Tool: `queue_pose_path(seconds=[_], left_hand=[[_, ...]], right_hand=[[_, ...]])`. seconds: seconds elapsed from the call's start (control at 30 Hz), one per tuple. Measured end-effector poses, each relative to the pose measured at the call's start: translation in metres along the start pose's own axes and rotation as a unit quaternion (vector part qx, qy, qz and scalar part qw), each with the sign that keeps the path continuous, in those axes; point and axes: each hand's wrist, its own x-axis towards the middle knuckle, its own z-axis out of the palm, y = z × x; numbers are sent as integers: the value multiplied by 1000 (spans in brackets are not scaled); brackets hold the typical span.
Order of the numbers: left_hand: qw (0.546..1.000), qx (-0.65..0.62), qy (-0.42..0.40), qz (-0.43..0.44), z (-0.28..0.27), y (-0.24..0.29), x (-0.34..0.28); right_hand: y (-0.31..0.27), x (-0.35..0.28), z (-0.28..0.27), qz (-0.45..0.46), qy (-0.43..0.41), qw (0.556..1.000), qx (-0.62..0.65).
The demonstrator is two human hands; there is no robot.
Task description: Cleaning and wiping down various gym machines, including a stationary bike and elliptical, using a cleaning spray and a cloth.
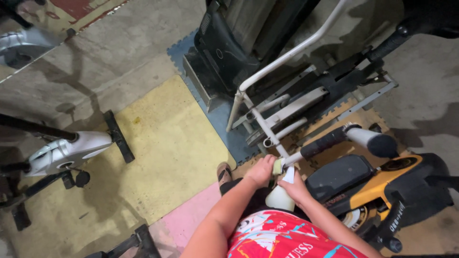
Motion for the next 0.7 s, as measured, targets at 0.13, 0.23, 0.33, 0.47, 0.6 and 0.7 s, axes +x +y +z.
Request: queue_pose_path(seconds=[0.13,0.23,0.33,0.47,0.6,0.7], left_hand=[[991,-104,17,-81,-35,22,-1],[937,-244,1,-251,-33,-7,0],[835,-491,17,-248,-40,-29,-6],[797,-566,4,-212,-86,-24,-4],[777,-584,73,-223,-123,-39,22],[807,-537,113,-220,-171,-49,50]], right_hand=[[-29,-22,-12,5,10,997,-73],[-49,-52,-18,-89,16,993,-75],[-106,-87,-15,-233,-7,971,-51],[-148,-99,5,-288,-58,954,-65],[-174,-64,35,-280,-80,954,-69],[-178,-25,53,-235,-56,968,-74]])
